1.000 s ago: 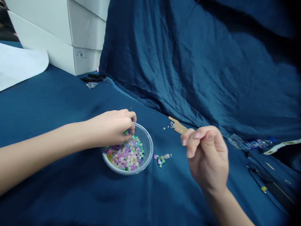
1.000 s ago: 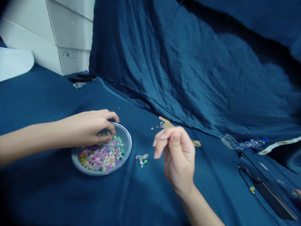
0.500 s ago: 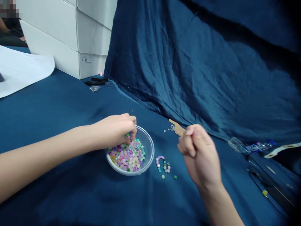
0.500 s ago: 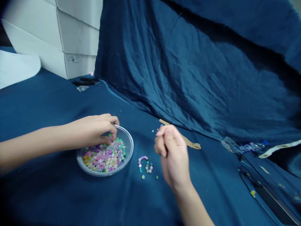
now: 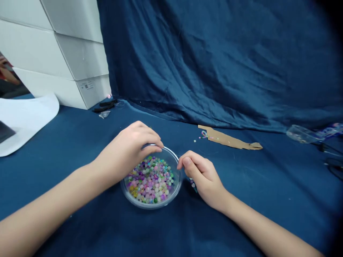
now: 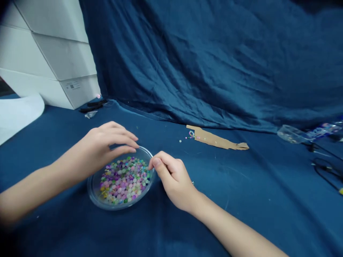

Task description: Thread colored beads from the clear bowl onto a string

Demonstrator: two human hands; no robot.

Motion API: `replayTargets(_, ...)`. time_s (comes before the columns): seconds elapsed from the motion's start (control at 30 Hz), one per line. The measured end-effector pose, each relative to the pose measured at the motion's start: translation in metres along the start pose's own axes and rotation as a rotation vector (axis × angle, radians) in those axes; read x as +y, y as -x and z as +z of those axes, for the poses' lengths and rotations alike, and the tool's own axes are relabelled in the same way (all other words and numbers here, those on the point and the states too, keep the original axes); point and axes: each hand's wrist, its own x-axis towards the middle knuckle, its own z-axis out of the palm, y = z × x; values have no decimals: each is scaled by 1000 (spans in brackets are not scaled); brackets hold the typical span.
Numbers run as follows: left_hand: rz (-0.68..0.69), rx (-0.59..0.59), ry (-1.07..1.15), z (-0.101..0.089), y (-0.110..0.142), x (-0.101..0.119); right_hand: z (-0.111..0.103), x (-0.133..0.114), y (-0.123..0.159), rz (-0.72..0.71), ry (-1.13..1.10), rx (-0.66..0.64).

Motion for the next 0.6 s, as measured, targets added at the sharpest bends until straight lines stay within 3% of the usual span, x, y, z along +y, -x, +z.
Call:
replayTargets(0.27,-79,60,472,1,4,23,10,10,13,-113,-66,52)
replayTargets(0.6,32,31,534,10,7,25,12,0,17,-167,-76,22)
